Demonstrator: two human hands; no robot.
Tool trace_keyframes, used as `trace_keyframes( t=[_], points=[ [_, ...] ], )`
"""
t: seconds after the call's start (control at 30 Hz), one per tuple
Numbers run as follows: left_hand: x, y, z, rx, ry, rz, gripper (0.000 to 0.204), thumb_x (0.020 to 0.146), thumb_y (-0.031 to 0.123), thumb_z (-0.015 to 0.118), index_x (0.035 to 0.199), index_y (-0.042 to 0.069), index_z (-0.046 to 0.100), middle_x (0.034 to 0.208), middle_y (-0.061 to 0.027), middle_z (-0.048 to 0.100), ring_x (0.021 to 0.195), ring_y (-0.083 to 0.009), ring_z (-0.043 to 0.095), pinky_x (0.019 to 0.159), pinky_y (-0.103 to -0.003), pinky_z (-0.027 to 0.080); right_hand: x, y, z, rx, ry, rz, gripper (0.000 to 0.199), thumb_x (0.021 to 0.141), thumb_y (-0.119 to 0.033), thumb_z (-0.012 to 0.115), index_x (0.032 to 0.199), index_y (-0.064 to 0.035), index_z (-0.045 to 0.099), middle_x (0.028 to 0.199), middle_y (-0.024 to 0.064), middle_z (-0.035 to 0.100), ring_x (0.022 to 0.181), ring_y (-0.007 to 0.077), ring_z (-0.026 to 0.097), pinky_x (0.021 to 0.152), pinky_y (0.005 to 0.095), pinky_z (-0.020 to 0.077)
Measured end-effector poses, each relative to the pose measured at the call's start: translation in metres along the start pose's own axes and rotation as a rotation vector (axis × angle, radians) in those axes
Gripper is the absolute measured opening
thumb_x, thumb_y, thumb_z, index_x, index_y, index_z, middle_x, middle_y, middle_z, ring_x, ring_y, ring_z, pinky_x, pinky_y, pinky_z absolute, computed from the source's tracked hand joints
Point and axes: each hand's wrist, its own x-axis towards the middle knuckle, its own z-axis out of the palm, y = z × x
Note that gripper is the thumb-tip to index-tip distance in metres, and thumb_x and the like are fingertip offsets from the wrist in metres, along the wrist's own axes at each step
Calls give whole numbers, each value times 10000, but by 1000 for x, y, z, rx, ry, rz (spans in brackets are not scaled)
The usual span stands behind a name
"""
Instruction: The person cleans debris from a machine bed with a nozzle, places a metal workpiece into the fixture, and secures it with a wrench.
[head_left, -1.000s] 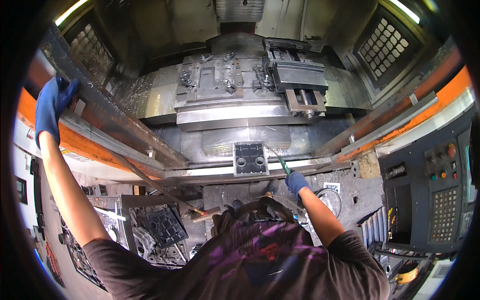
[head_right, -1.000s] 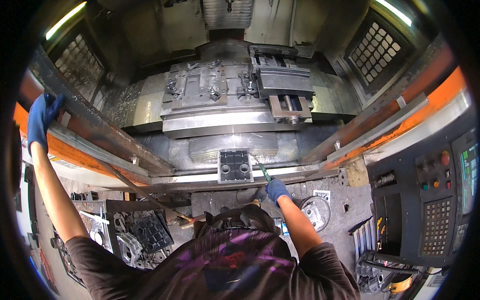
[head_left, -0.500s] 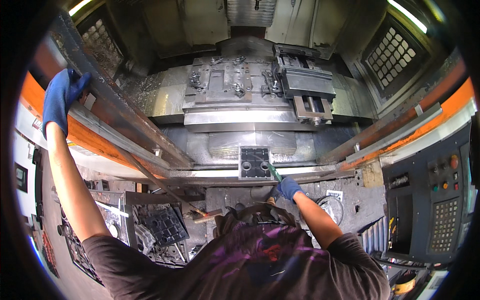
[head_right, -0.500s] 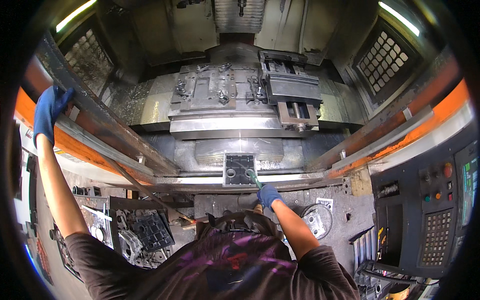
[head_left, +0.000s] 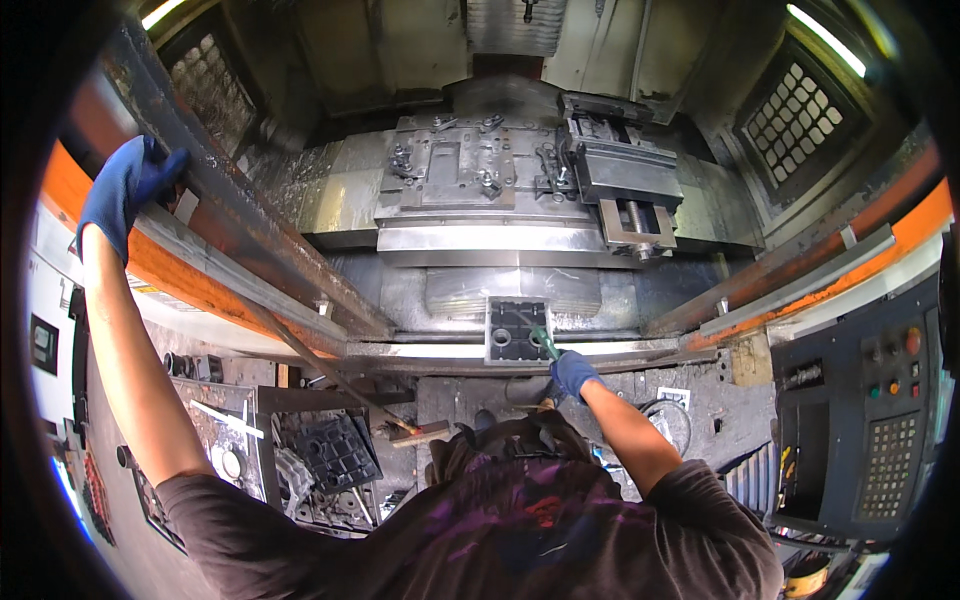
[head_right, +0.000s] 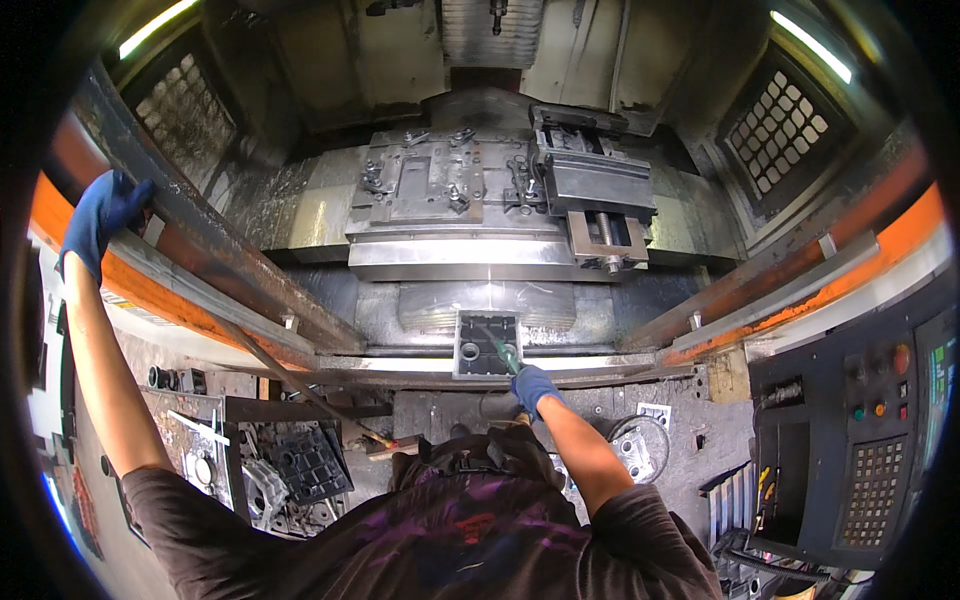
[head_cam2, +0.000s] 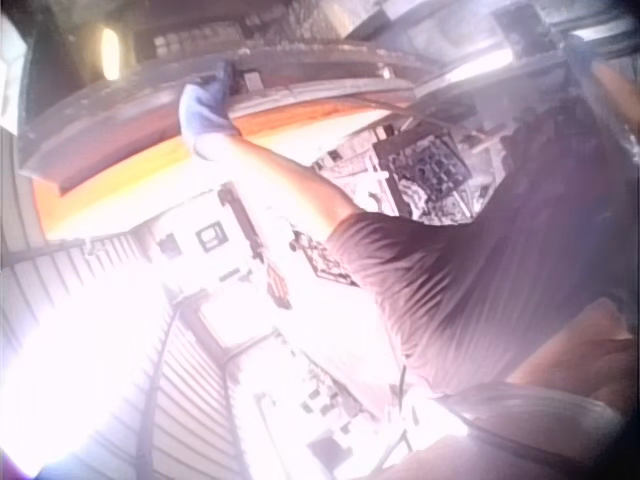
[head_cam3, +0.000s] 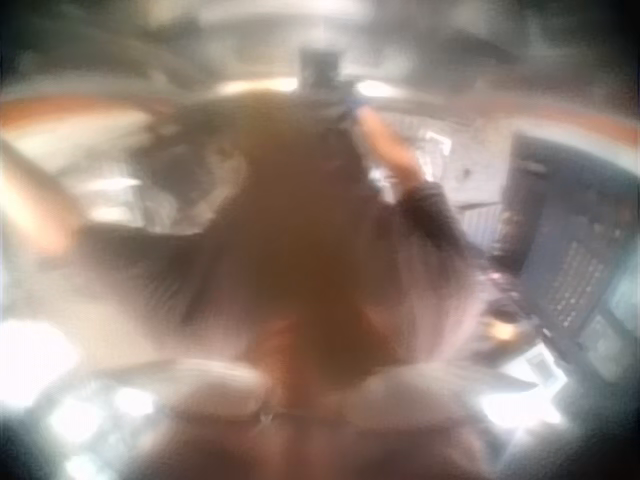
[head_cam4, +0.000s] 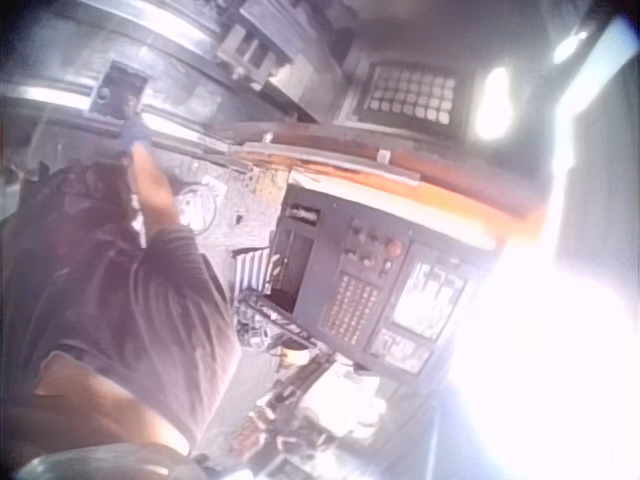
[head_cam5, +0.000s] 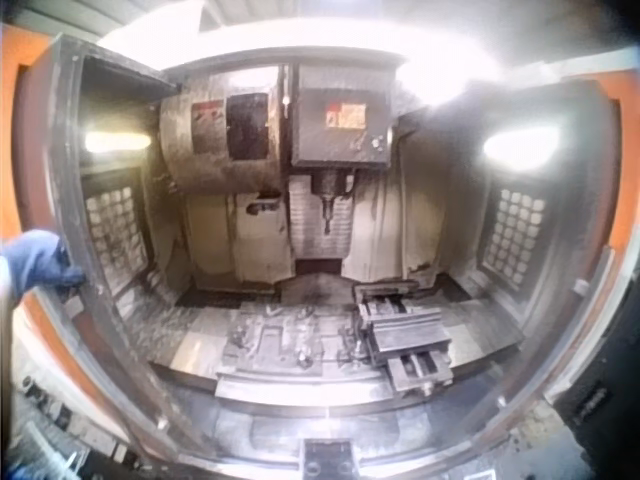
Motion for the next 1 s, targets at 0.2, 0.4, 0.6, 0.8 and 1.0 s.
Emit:
trace_keyframes(
  t=[0.2,0.4,0.6,0.8,1.0],
  points=[
    [-12,-2,-13,3,-2,9,440,903,330,542,664,-3,700,558,-95,643,507,-176,620,564,-316,486,14,-21,3,16,-183,3,238,805,-226,603,855,-12,693,774,216,669,749,375,664,680,449,508],
    [0,-1,1,-29,31,91,427,899,322,553,667,-8,692,552,-103,637,495,-173,612,554,-312,484,51,17,22,0,-4,39,238,797,-224,606,843,-8,694,845,247,661,822,401,651,710,457,511],
    [-13,-1,-9,30,19,19,428,892,341,562,680,-4,698,557,-107,641,493,-181,613,553,-308,484,51,-8,30,63,-48,60,241,779,-234,652,846,-7,697,875,244,664,849,406,649,745,449,515],
    [-7,-2,-6,78,42,55,429,901,334,548,686,-4,700,564,-111,642,496,-195,615,564,-318,485,61,-8,23,-268,-47,-126,265,788,-269,628,836,-21,708,869,238,664,848,403,646,772,454,509],
    [-6,-7,-1,121,112,94,460,900,365,541,678,-8,696,547,-123,615,486,-226,600,555,-333,471,50,-12,16,-133,-43,-43,262,785,-266,621,807,-18,702,858,247,656,844,400,646,748,449,514]
  ],
)
